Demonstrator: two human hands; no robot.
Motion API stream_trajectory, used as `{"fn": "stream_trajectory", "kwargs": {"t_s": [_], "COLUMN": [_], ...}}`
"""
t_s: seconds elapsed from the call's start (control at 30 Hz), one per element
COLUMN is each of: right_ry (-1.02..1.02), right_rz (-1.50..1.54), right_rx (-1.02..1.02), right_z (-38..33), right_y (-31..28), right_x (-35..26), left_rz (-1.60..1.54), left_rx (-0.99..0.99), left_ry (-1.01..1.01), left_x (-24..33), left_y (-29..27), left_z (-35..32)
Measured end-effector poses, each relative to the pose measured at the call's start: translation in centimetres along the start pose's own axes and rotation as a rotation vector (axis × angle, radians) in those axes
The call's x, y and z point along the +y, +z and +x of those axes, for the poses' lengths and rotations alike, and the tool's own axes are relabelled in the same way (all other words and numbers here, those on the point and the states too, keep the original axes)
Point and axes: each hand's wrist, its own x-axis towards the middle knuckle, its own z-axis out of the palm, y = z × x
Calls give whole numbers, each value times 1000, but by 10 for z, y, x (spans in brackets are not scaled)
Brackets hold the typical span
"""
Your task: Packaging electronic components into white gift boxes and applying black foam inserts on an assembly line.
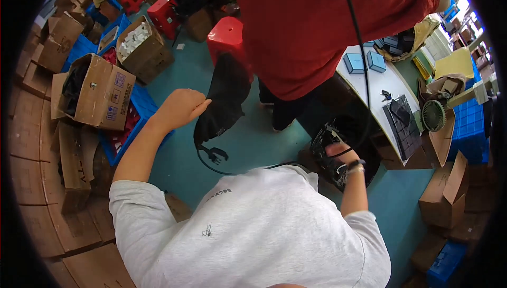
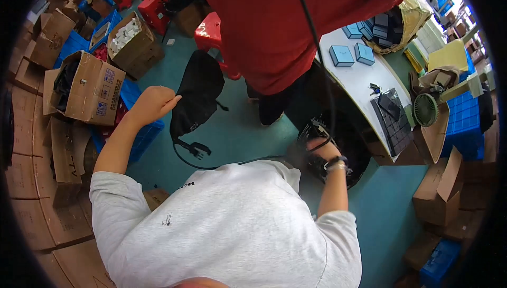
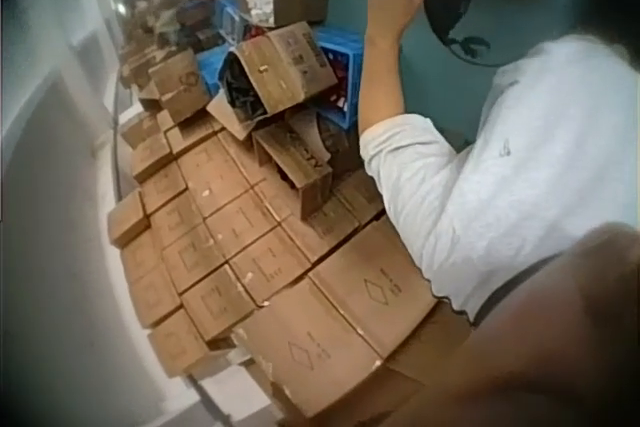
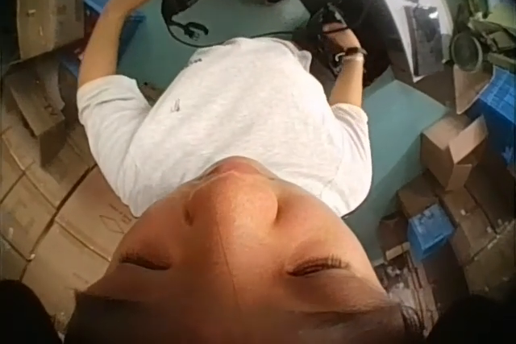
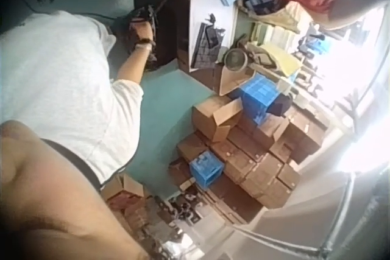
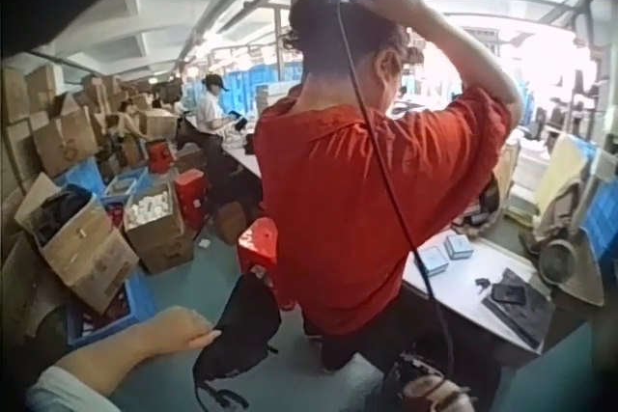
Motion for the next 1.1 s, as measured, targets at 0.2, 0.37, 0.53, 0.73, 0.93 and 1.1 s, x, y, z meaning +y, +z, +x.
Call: {"fn": "stream_trajectory", "kwargs": {"t_s": [0.2,0.37,0.53,0.73,0.93,1.1], "right_ry": [-42,-76,-86,-144,-418,-369], "right_rz": [932,641,909,1200,1047,1163], "right_rx": [-235,-500,-285,-214,-178,-44], "right_z": [95,123,67,29,22,26], "right_y": [106,161,188,207,199,176], "right_x": [-184,-233,-219,-221,-231,-216], "left_rz": [-10,-171,-464,-902,-1906,-2070], "left_rx": [-157,-177,5,545,-321,66], "left_ry": [212,299,88,-529,-1313,-1236], "left_x": [18,18,22,8,-49,-57], "left_y": [9,61,107,167,276,245], "left_z": [-16,-42,-85,-131,-158,-108]}}
